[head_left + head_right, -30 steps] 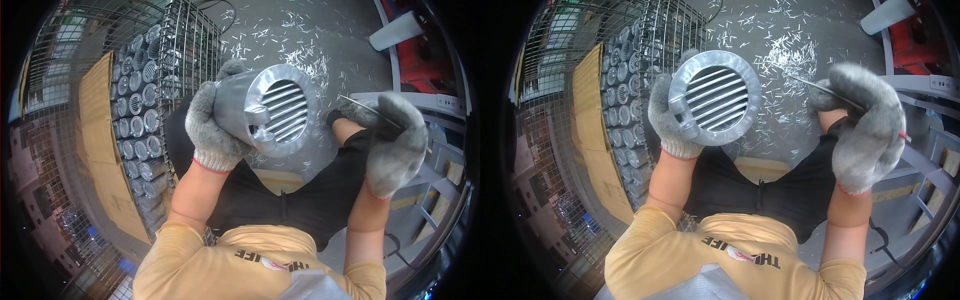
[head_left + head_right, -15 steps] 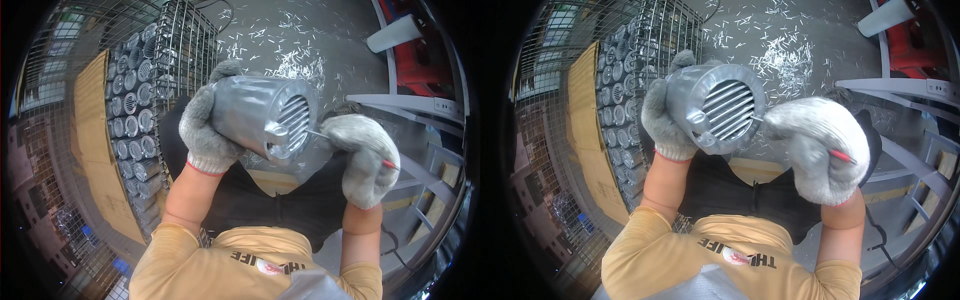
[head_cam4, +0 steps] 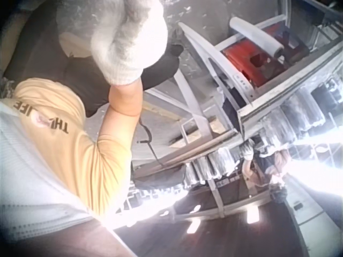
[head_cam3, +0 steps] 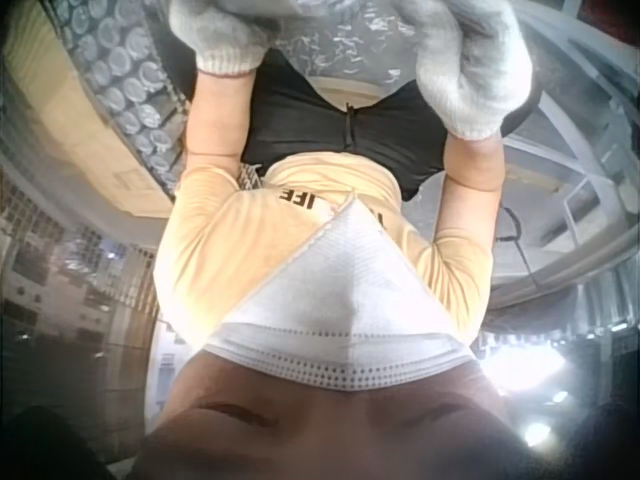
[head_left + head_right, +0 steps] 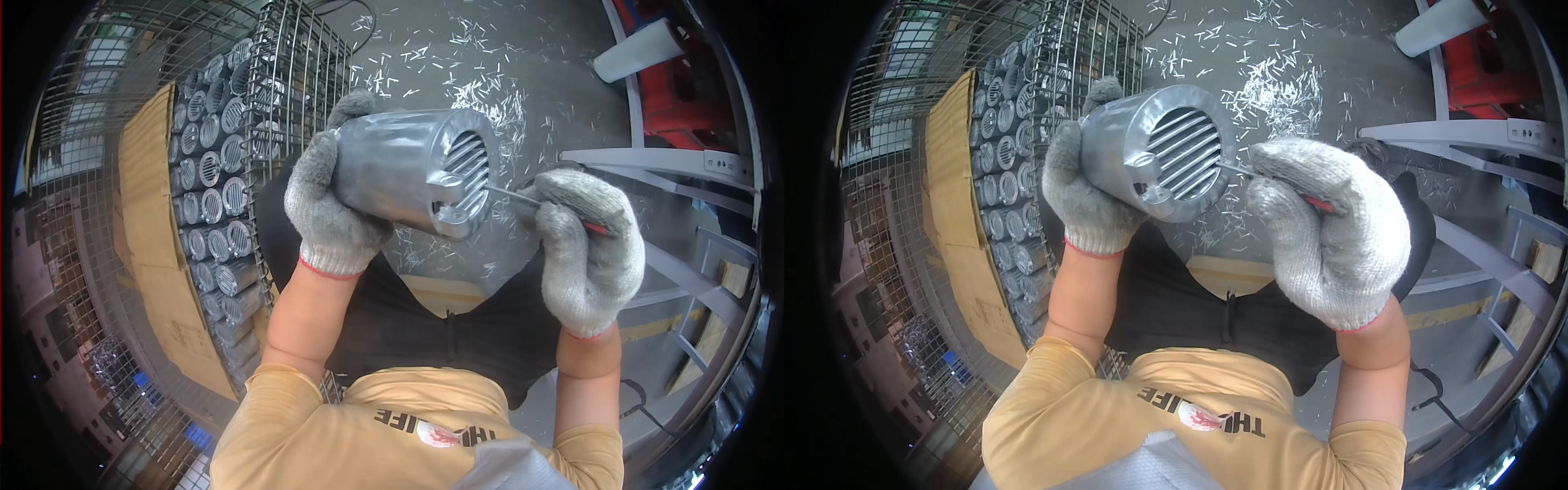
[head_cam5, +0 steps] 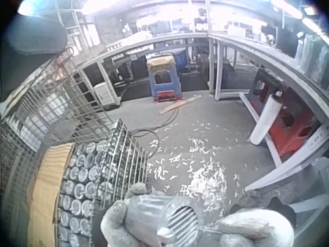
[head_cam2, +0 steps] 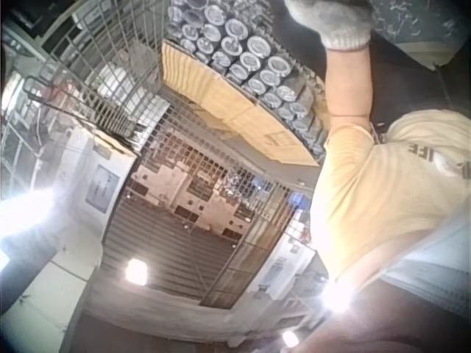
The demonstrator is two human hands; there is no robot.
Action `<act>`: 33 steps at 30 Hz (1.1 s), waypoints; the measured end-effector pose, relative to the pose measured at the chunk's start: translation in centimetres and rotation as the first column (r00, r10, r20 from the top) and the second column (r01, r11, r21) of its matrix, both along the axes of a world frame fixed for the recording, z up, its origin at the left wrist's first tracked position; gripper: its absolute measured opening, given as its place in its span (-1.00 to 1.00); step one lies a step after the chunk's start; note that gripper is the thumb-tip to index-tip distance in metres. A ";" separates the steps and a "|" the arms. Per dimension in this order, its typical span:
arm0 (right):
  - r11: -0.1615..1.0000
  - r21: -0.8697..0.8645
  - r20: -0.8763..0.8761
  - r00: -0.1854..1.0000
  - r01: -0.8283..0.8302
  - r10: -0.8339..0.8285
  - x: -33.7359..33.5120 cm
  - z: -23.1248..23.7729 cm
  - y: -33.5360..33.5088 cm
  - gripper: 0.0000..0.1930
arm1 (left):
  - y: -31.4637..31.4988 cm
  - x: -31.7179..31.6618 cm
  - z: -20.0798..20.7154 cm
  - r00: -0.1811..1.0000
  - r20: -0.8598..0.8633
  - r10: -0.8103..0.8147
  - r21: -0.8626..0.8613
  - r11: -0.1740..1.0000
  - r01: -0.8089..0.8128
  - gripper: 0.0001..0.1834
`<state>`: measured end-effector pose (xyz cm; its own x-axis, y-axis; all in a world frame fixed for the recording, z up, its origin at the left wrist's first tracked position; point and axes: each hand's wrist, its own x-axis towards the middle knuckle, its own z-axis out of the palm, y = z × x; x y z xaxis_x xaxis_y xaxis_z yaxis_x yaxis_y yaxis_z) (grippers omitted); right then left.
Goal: Deburring the edges of a metal cylindrical housing using a hand scraper tool.
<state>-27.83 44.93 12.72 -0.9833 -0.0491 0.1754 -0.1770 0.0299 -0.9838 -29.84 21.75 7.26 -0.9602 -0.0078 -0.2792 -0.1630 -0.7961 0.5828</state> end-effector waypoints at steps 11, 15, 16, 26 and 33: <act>0.941 0.337 -0.137 0.986 -0.042 0.093 -2.3 -1.1 -1.6 -0.82 | -0.1 0.2 0.3 1.000 -0.028 0.013 -0.070 0.997 -0.015 -0.26; 0.983 0.159 -0.176 0.982 0.095 -0.067 -1.5 -1.0 -1.2 -0.78 | -0.1 0.3 0.5 0.999 -0.025 0.029 0.086 0.996 -0.027 -0.42; 0.983 0.159 -0.176 0.983 0.089 -0.061 -1.7 -1.0 -1.1 -0.78 | 0.0 0.3 0.6 0.999 -0.024 0.035 0.086 0.996 -0.033 -0.42; 0.888 0.458 -0.397 0.904 0.047 0.157 -1.3 -0.8 -0.1 -0.83 | 0.5 0.2 0.6 0.997 0.003 0.075 0.105 0.992 -0.075 -0.49; 0.842 0.501 -0.472 0.878 0.199 0.073 -1.2 -0.2 0.4 -0.84 | -0.2 0.4 0.1 0.990 0.038 0.136 -0.039 0.990 -0.135 -0.35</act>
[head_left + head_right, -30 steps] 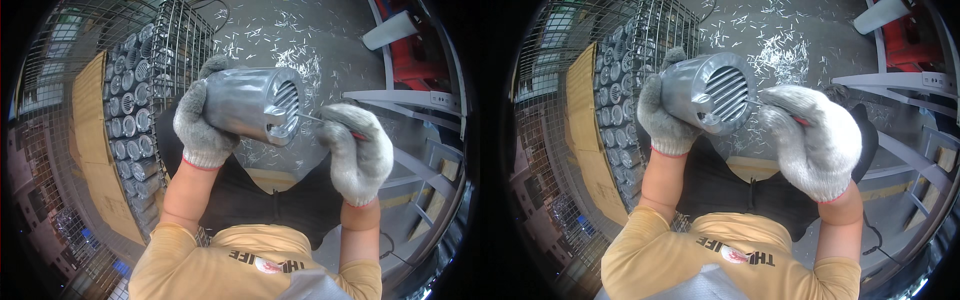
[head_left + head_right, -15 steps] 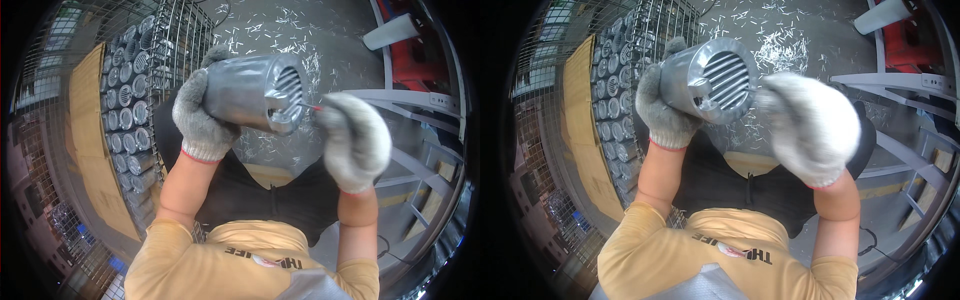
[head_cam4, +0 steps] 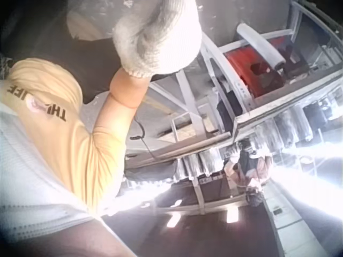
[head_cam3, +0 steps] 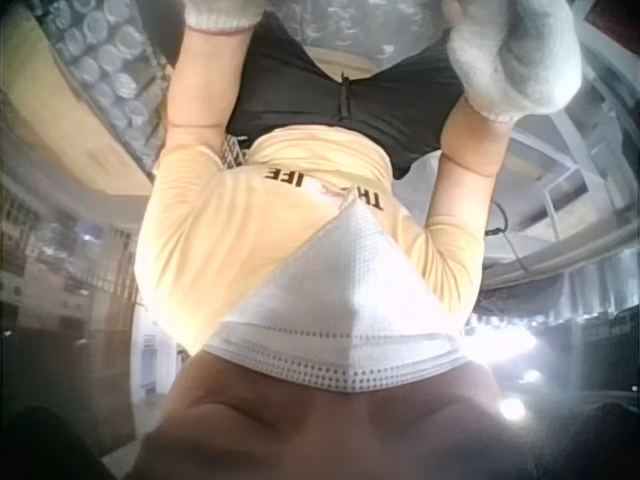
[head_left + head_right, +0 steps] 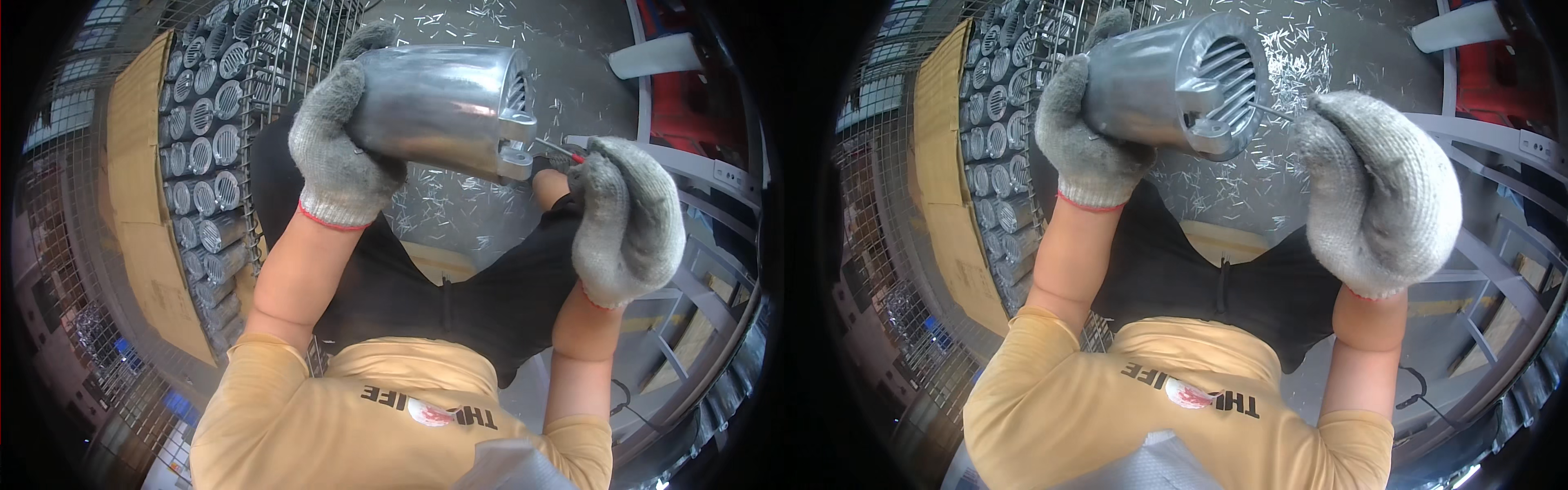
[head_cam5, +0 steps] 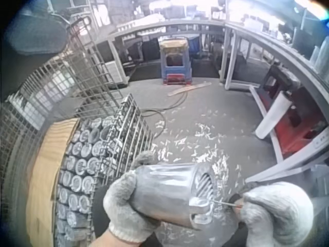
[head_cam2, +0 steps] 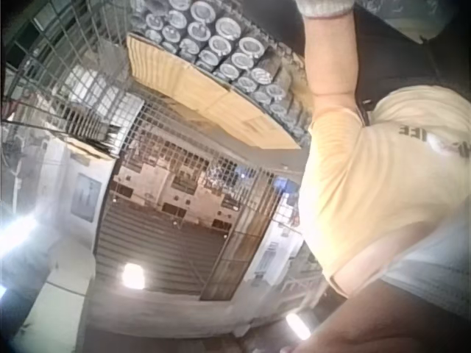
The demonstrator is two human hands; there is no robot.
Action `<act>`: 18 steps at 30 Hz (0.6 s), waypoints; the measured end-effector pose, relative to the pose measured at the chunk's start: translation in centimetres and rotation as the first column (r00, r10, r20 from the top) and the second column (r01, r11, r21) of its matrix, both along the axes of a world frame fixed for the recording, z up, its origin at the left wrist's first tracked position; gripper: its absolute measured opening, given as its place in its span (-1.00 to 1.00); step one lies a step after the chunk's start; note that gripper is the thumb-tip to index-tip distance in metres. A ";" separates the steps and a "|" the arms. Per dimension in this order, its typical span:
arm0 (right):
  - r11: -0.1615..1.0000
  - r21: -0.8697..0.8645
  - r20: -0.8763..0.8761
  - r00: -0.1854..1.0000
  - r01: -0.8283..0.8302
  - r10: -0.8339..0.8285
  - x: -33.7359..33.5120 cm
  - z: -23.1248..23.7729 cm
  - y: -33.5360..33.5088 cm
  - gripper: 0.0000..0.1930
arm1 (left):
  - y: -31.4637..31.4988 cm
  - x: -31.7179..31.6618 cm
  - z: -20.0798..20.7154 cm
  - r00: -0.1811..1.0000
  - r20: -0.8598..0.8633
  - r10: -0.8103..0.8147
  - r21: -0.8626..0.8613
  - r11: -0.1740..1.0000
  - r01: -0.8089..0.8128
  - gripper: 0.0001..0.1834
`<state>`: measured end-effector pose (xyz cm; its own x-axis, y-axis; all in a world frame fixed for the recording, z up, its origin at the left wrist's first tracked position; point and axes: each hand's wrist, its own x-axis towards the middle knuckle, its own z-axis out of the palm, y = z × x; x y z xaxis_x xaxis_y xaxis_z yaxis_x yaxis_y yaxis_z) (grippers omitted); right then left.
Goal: Deburring the edges of a metal cylindrical housing using a hand scraper tool.
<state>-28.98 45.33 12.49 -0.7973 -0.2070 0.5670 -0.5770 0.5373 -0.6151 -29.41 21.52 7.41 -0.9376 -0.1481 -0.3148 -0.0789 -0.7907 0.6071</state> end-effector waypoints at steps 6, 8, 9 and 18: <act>0.997 0.003 -0.092 0.992 -0.082 0.082 -2.4 -2.0 -1.7 -0.88 | 1.1 0.2 1.4 0.999 0.045 0.016 0.136 0.990 -0.022 -0.55; 0.988 -0.100 -0.008 0.993 -0.114 0.114 -2.3 -3.0 -2.1 -0.90 | 0.8 0.1 1.1 0.999 0.048 0.003 0.113 0.994 -0.008 -0.56; 0.946 -0.296 0.145 0.973 -0.130 0.179 -2.3 -3.3 -2.2 -0.91 | 0.7 -0.2 1.0 0.999 0.045 0.002 0.088 0.996 -0.006 -0.56; 0.945 -0.290 -0.020 0.988 -0.149 0.150 -1.6 -1.9 -1.5 -0.85 | 2.1 -0.4 0.3 0.993 0.120 0.000 0.117 0.993 -0.014 -0.45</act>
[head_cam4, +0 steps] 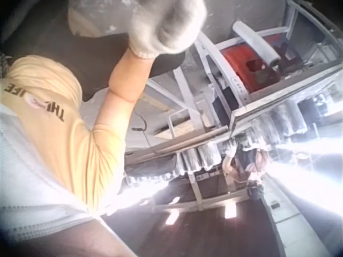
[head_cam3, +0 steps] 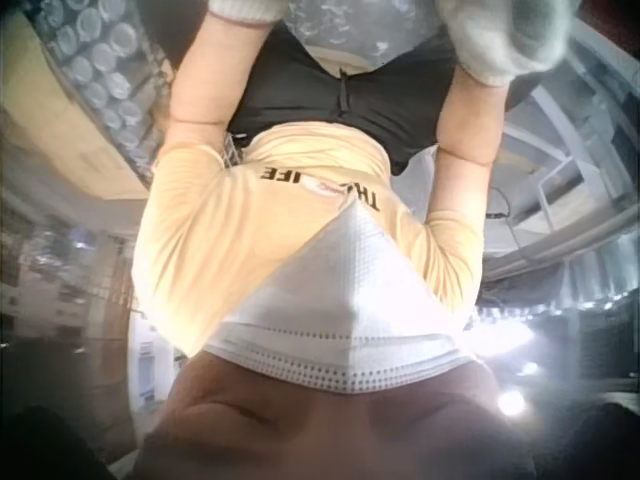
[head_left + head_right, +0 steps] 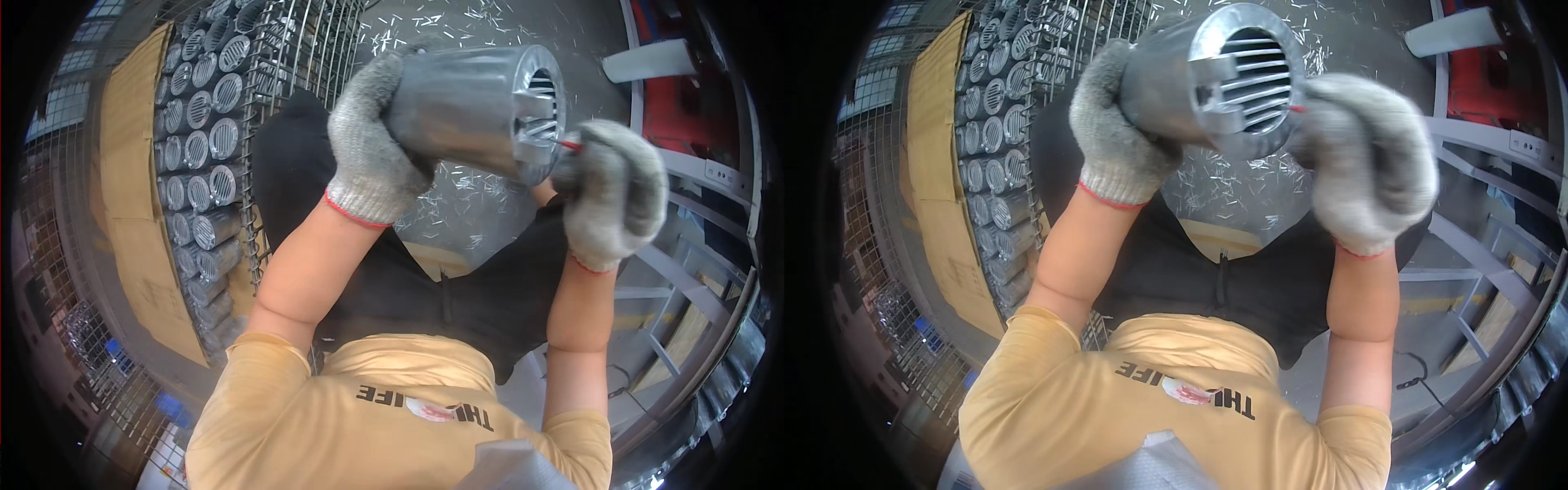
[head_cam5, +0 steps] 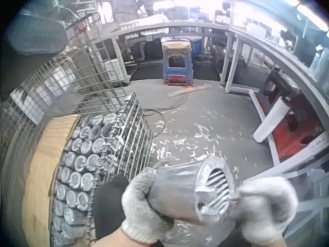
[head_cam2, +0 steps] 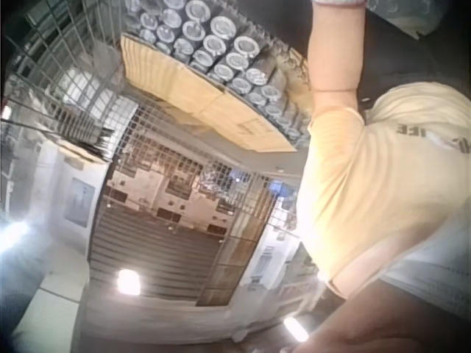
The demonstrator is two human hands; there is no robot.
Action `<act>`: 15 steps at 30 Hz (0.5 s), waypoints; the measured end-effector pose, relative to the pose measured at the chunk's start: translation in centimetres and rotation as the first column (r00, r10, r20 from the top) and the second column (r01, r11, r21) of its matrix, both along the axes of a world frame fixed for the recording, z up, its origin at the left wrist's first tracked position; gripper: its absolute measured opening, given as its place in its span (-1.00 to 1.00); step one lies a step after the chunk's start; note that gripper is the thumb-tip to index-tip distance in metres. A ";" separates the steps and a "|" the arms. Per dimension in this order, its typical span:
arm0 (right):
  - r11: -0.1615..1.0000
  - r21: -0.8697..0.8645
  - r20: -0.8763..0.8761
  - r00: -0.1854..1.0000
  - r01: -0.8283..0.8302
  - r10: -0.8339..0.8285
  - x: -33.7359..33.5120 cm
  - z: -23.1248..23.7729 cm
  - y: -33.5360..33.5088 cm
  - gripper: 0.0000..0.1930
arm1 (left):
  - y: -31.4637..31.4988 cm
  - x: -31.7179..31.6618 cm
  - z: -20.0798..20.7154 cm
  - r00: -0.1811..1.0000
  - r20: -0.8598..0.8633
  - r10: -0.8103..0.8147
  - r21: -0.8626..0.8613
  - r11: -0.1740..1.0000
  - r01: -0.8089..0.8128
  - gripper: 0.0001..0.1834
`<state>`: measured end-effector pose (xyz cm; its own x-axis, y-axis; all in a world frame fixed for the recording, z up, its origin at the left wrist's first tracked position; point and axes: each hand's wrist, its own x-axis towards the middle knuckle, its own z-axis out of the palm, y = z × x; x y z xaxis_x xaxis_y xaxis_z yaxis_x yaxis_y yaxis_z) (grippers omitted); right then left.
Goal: Deburring the edges of a metal cylindrical housing using a hand scraper tool.
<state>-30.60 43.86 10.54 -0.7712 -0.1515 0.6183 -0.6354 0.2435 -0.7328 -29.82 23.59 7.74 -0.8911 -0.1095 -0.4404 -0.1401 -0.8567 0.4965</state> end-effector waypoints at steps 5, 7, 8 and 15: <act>0.934 -0.143 -0.004 0.944 0.326 -0.330 -2.0 1.1 2.9 -0.78 | -0.6 -0.3 -0.7 0.997 0.072 -0.034 0.121 0.992 0.026 -0.54; 0.842 -0.508 0.215 0.973 0.182 -0.081 -2.9 1.6 3.7 -0.71 | 0.2 -0.5 -1.3 0.995 0.080 -0.061 0.240 0.970 0.041 -0.60; 0.722 -0.678 0.283 0.956 0.141 0.079 -3.1 1.5 3.8 -0.67 | 0.7 -0.4 -1.6 0.988 -0.115 -0.099 0.181 0.976 0.119 -0.52; 0.768 -0.593 0.430 0.901 0.240 0.051 -3.6 1.2 -3.4 -0.57 | 1.3 -1.1 -4.2 0.868 -0.380 -0.321 0.661 0.562 0.497 -0.27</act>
